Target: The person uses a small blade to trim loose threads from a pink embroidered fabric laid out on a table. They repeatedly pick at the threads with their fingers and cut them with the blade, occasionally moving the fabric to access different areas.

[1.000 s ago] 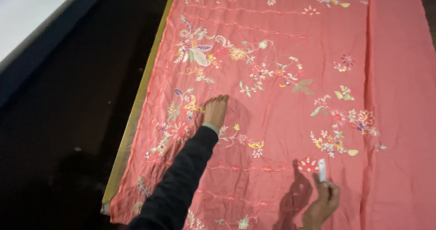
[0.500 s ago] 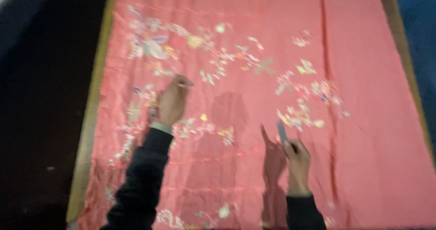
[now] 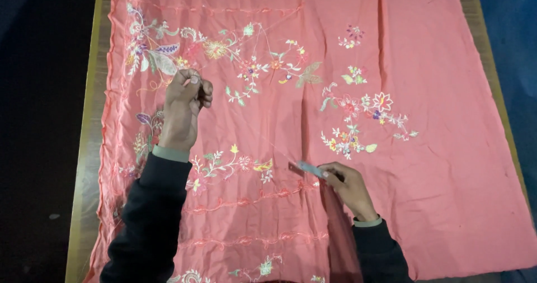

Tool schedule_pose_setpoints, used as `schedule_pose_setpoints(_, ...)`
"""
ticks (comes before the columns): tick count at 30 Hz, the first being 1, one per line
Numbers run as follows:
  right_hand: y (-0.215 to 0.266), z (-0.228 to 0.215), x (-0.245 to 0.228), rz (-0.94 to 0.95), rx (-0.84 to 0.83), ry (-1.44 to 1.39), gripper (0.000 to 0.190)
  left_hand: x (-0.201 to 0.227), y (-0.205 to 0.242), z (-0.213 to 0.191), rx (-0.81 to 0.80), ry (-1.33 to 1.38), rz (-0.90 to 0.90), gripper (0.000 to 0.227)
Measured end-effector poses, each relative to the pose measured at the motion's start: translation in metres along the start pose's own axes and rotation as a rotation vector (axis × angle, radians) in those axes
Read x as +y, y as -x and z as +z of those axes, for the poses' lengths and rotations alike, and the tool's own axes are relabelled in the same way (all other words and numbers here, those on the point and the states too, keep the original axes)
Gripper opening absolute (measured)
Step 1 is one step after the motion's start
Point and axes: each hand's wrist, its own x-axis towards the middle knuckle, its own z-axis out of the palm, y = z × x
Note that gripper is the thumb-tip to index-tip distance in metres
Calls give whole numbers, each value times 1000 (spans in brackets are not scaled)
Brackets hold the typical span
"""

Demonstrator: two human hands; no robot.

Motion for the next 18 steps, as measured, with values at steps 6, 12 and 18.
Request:
schedule_pose_setpoints(6, -10, -19, -3, -32, -222, 169, 25, 20, -3, -3, -46, 84, 193, 18)
schedule_pose_setpoints(12, -157, -17, -38, -191, 102, 1, 20, 36, 9, 8, -86, 45, 247, 14)
schedule_pose_setpoints(18, -380, 21, -76, -515, 416, 225, 11, 21, 20, 3, -70, -114, 189, 15)
